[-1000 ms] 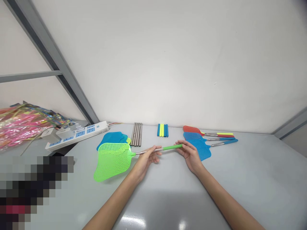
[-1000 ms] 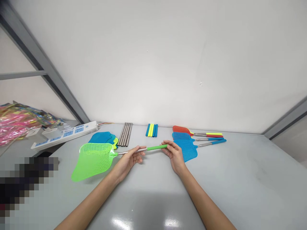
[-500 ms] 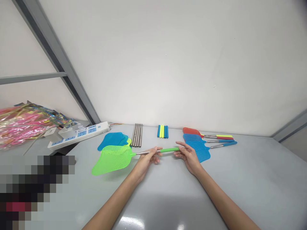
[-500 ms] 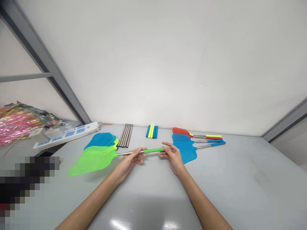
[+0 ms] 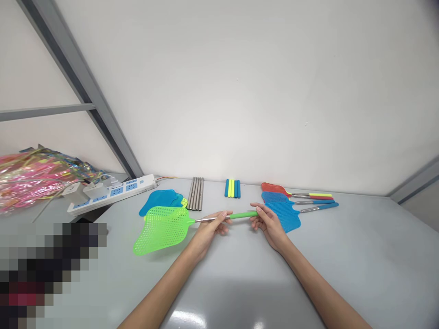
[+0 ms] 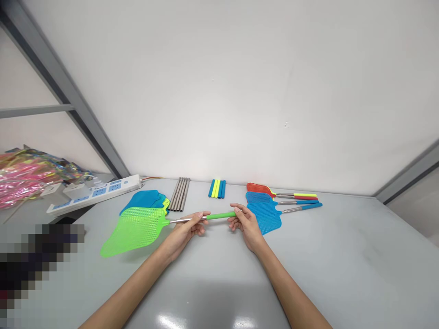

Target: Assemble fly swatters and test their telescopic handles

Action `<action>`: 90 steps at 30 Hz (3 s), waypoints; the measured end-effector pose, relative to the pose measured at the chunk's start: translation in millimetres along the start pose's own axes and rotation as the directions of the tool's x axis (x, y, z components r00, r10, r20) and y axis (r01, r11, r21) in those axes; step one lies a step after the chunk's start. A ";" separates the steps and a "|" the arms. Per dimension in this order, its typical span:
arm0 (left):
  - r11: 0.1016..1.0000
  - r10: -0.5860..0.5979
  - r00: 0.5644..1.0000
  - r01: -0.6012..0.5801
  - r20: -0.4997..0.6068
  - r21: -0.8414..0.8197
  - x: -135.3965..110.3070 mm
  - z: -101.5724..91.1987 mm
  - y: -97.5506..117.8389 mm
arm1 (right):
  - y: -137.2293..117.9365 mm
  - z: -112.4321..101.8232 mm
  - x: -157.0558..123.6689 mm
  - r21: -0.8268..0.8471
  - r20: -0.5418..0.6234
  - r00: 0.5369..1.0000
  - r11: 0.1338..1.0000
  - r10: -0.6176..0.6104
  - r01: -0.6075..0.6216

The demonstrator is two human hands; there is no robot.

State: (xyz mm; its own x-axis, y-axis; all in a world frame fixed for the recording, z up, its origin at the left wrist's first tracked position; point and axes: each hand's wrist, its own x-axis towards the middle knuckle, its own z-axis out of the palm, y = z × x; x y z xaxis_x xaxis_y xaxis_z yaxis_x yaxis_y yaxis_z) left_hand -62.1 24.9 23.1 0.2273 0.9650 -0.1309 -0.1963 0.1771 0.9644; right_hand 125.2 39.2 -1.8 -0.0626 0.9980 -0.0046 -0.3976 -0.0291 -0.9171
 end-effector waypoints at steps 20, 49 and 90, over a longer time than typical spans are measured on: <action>0.999 -0.041 0.996 0.042 0.073 -0.014 1.5 -1.4 0.9 | 0.4 -0.4 2.8 -0.015 0.125 0.991 0.999 0.048 -0.046; 0.981 -0.060 0.991 0.037 0.118 0.192 6.5 -7.9 -6.0 | 1.7 6.3 -12.3 -0.024 0.197 0.962 0.982 0.190 -0.189; 0.962 -0.061 0.960 -0.015 0.272 0.271 -10.7 12.7 -20.2 | -0.6 10.3 -24.3 -0.023 0.259 0.926 0.960 0.275 -0.279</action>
State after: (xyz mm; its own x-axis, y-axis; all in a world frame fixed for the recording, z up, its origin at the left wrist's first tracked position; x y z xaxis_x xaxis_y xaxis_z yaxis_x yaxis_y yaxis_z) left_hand -48.5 8.6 7.9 0.4899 0.8631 -0.1224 0.0659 0.1033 0.9925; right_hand 117.5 14.4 3.0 -0.4039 0.9019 -0.1532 -0.3434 -0.3047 -0.8884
